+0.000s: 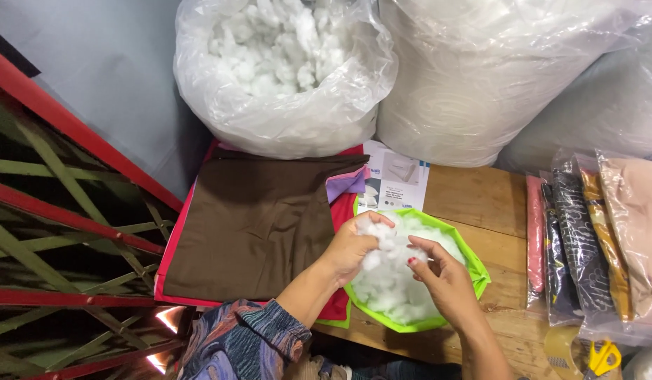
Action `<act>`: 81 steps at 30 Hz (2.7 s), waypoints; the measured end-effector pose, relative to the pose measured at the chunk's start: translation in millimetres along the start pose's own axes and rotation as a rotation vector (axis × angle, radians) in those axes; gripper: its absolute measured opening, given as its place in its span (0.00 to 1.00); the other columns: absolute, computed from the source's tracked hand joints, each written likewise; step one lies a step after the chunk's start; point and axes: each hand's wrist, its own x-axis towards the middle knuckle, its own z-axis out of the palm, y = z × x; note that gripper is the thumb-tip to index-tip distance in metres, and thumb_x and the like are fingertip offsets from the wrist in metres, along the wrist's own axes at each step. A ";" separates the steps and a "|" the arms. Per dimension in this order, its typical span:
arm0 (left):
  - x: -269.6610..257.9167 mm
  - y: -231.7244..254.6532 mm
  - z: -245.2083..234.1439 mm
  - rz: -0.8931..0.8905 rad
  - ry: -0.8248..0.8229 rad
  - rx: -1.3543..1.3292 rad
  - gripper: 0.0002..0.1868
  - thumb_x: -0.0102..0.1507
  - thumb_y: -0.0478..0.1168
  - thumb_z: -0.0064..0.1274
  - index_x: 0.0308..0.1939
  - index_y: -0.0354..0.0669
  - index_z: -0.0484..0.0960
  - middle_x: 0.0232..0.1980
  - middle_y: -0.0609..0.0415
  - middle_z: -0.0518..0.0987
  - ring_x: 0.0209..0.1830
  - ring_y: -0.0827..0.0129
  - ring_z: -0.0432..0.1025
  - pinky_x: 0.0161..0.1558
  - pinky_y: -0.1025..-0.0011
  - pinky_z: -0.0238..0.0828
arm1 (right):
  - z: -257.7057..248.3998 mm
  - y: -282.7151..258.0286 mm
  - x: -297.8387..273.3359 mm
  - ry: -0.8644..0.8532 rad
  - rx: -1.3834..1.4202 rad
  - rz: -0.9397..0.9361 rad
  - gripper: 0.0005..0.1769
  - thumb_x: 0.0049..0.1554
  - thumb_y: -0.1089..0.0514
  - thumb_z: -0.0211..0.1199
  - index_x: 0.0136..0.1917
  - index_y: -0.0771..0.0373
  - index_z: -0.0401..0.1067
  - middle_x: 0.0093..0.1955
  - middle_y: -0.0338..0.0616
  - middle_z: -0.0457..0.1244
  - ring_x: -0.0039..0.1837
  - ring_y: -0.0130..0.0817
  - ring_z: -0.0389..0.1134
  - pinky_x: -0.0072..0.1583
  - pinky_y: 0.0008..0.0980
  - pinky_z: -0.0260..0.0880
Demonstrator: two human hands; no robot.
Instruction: Stuffing a small green pillowcase with white fiberfill material from a large storage bag.
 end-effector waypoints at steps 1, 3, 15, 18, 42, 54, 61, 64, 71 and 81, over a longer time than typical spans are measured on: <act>1.0 -0.6 0.5 -0.003 -0.003 0.001 0.18 0.53 0.20 0.50 0.40 0.44 0.82 0.48 0.52 0.78 0.40 0.69 0.74 0.39 0.74 0.76 | -0.6 6.2 2.9 0.003 0.002 0.003 0.25 0.55 0.56 0.63 0.67 0.52 0.77 0.64 0.31 0.70 0.44 0.24 0.61 0.58 0.31 0.75; 2.2 -2.7 1.4 -0.015 0.010 -0.002 0.18 0.54 0.20 0.48 0.39 0.45 0.81 0.43 0.52 0.78 0.37 0.69 0.74 0.37 0.74 0.76 | -1.7 19.2 7.9 0.090 0.049 -0.087 0.19 0.56 0.61 0.66 0.61 0.55 0.81 0.39 0.37 0.67 0.42 0.24 0.66 0.52 0.22 0.66; 1.0 15.6 -7.7 0.000 0.055 -0.050 0.22 0.54 0.17 0.36 0.38 0.43 0.79 0.40 0.46 0.78 0.40 0.61 0.75 0.40 0.64 0.83 | -27.3 18.4 12.3 0.229 0.094 -0.105 0.14 0.59 0.63 0.66 0.59 0.58 0.80 0.43 0.41 0.68 0.46 0.27 0.67 0.55 0.27 0.72; 0.2 20.5 -9.9 0.007 0.071 -0.072 0.23 0.53 0.16 0.36 0.38 0.42 0.79 0.39 0.46 0.77 0.36 0.63 0.74 0.37 0.64 0.83 | -32.0 16.1 13.2 0.276 0.104 -0.084 0.14 0.60 0.64 0.63 0.60 0.59 0.79 0.47 0.46 0.70 0.48 0.31 0.69 0.56 0.30 0.72; 16.9 4.8 -27.6 0.133 0.174 -0.093 0.25 0.46 0.24 0.48 0.44 0.43 0.85 0.37 0.48 0.81 0.33 0.65 0.78 0.33 0.68 0.81 | 75.8 105.0 119.3 0.487 -0.845 -0.924 0.06 0.54 0.64 0.63 0.41 0.52 0.72 0.43 0.36 0.64 0.45 0.37 0.70 0.45 0.32 0.71; -24.0 30.2 -15.9 0.112 0.148 -0.060 0.26 0.46 0.24 0.45 0.45 0.43 0.86 0.37 0.49 0.81 0.35 0.69 0.76 0.33 0.71 0.79 | 72.9 100.2 122.9 -0.059 -0.885 -0.438 0.20 0.62 0.48 0.54 0.61 0.60 0.74 0.57 0.53 0.69 0.64 0.51 0.70 0.64 0.48 0.69; -22.3 39.9 -17.6 0.081 0.081 0.011 0.20 0.49 0.22 0.42 0.38 0.47 0.80 0.43 0.52 0.77 0.35 0.69 0.72 0.32 0.75 0.71 | 27.8 50.1 60.0 0.187 -0.790 -0.526 0.22 0.60 0.43 0.57 0.65 0.48 0.75 0.71 0.43 0.64 0.74 0.43 0.61 0.71 0.45 0.60; -17.2 28.7 -16.4 0.052 0.065 -0.006 0.20 0.51 0.21 0.43 0.40 0.47 0.81 0.30 0.55 0.77 0.23 0.75 0.69 0.22 0.77 0.65 | 42.1 44.3 47.8 0.008 -0.897 -0.094 0.41 0.58 0.27 0.50 0.81 0.36 0.51 0.87 0.45 0.36 0.85 0.62 0.35 0.77 0.67 0.41; -21.1 24.8 -2.6 -0.003 0.014 0.032 0.22 0.52 0.19 0.42 0.42 0.44 0.81 0.33 0.54 0.75 0.25 0.74 0.69 0.24 0.79 0.64 | 70.9 69.2 56.9 -0.246 -1.202 0.099 0.33 0.63 0.32 0.41 0.74 0.46 0.61 0.89 0.46 0.22 0.86 0.70 0.21 0.77 0.75 0.31; -19.9 26.1 7.6 -0.108 -0.201 0.023 0.28 0.49 0.17 0.43 0.49 0.42 0.83 0.48 0.47 0.77 0.39 0.63 0.76 0.32 0.68 0.84 | -0.3 29.5 18.9 0.127 -0.247 -0.089 0.23 0.62 0.46 0.50 0.67 0.42 0.75 0.71 0.32 0.67 0.69 0.33 0.67 0.68 0.33 0.60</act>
